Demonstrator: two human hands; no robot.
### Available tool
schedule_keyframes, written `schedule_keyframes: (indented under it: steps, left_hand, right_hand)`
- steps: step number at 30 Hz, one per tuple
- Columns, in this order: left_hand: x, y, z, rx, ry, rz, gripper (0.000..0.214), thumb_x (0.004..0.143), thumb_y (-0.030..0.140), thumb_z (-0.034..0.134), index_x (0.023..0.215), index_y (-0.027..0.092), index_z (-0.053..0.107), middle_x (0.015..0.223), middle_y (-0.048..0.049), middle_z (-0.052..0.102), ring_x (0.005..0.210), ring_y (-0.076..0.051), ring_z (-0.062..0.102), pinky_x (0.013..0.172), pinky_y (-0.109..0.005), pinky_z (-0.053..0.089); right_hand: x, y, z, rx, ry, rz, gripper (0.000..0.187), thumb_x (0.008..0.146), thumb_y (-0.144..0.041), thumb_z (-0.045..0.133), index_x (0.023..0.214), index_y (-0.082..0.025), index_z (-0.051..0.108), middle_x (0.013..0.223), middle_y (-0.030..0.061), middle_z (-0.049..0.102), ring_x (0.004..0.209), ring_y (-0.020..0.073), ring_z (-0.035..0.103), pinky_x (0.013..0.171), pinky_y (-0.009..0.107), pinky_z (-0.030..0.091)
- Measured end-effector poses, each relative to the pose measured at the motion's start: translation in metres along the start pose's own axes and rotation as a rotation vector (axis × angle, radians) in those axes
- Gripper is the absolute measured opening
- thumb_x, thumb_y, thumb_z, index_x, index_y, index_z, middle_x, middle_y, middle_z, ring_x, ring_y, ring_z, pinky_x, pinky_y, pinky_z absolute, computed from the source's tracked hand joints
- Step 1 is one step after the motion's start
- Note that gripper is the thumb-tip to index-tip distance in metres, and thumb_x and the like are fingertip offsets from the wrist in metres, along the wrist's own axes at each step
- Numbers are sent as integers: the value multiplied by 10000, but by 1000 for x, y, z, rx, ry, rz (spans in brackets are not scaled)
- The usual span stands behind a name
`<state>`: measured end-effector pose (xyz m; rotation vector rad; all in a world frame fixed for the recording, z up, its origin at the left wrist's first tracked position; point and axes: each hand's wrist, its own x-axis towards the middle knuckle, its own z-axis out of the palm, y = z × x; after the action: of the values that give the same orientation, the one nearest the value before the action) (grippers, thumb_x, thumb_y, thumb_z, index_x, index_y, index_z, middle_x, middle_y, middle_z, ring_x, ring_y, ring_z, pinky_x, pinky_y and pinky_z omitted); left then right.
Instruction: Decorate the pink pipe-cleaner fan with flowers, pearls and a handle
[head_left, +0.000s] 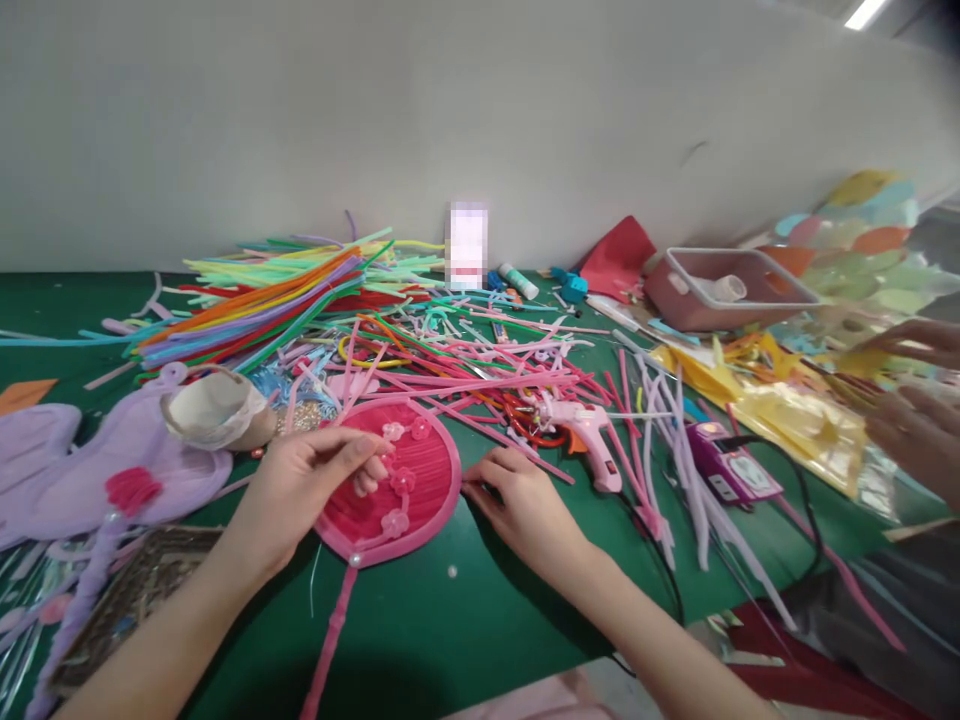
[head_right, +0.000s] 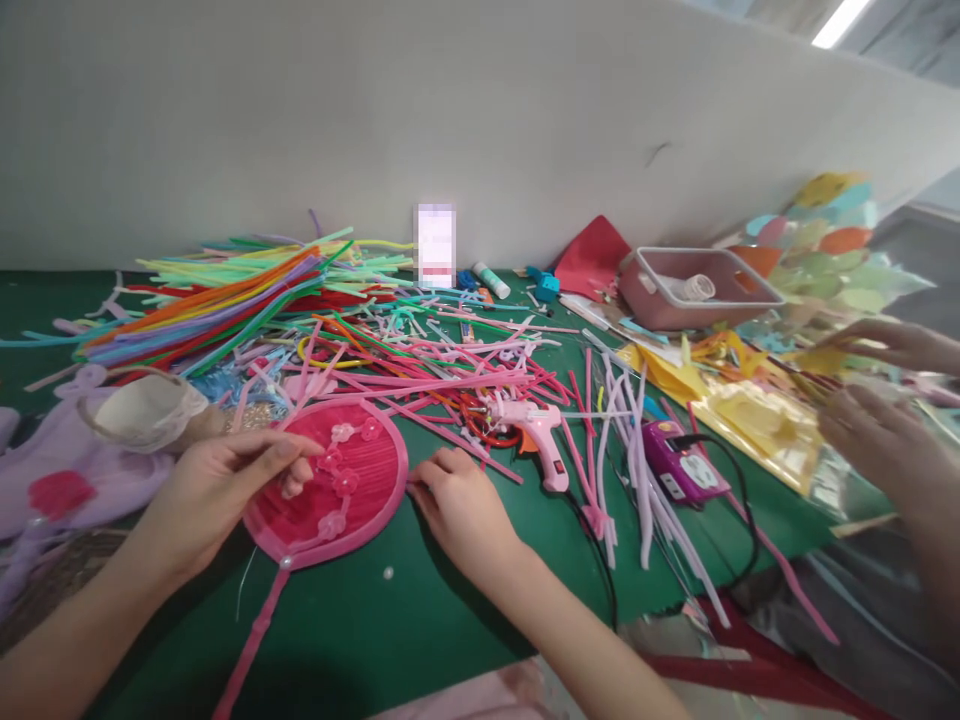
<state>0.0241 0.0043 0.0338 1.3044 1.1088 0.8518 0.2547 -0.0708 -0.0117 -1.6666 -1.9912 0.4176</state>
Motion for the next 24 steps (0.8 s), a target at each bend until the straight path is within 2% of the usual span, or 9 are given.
schedule_keyframes:
  steps: [5, 8, 11, 12, 13, 15, 17, 20, 24]
  left_hand:
    - [-21, 5, 9, 298, -146, -29, 338, 821, 521, 657, 833, 207, 783, 670, -28, 741, 584, -141, 675, 562, -197, 546]
    - [-40, 2, 27, 368, -208, -24, 360, 873, 455, 574, 1090, 227, 750, 686, 3, 747, 600, -130, 680, 591, -193, 545]
    - [-56, -7, 51, 370, -321, -29, 475, 898, 375, 513, 1346, 240, 591, 676, 44, 737, 551, -112, 655, 584, -194, 534]
    - [-60, -11, 58, 378, -365, -39, 457, 895, 346, 514, 1333, 245, 594, 672, 53, 732, 550, -109, 654, 584, -191, 529]
    - [-64, -15, 64, 399, -395, -36, 373, 900, 323, 512, 1237, 247, 652, 671, 56, 726, 557, -106, 651, 584, -185, 519]
    - [-72, -23, 70, 489, -399, 50, 233, 928, 291, 490, 905, 232, 714, 666, 45, 705, 594, -102, 652, 584, -174, 493]
    - [-81, -30, 70, 596, -358, 181, 286, 959, 256, 458, 764, 225, 664, 679, 41, 689, 641, -104, 659, 607, -173, 483]
    - [-94, -36, 64, 716, -289, 310, 265, 978, 200, 435, 848, 249, 660, 746, 50, 705, 708, -104, 686, 649, -167, 495]
    - [-104, -41, 57, 806, -181, 422, 253, 1009, 207, 409, 940, 263, 645, 825, 47, 730, 748, -105, 708, 698, -168, 527]
  right_hand:
    - [-4, -5, -22, 67, 67, 7, 154, 927, -121, 558, 844, -183, 672, 847, 52, 688, 760, 168, 654, 697, 284, 530]
    - [-14, -20, -45, 225, 81, 4, 144, 923, -136, 583, 815, -203, 652, 824, 22, 692, 751, 145, 655, 681, 251, 517]
    - [-26, -38, -62, 354, 74, -12, 127, 912, -148, 615, 814, -218, 659, 812, 0, 693, 747, 125, 658, 689, 225, 517]
    - [-29, -42, -65, 384, 63, -24, 127, 912, -147, 616, 823, -222, 666, 813, -4, 693, 748, 119, 660, 693, 216, 519]
    - [-32, -44, -66, 400, 52, -33, 132, 914, -144, 612, 830, -225, 673, 817, -6, 695, 752, 115, 664, 697, 208, 522]
    - [-34, -43, -61, 370, 53, -27, 144, 920, -136, 594, 860, -227, 688, 840, 2, 704, 765, 118, 676, 711, 212, 532]
    - [-30, -36, -50, 250, 97, 19, 132, 914, -137, 599, 899, -218, 703, 864, 21, 714, 781, 146, 689, 722, 247, 544]
    - [-19, -22, -26, 97, 139, 73, 91, 872, -151, 671, 927, -198, 727, 860, 41, 717, 802, 191, 695, 726, 300, 553]
    - [-7, -12, 1, 106, 117, 70, 67, 855, -165, 706, 905, -199, 734, 859, 39, 718, 819, 195, 690, 745, 309, 560]
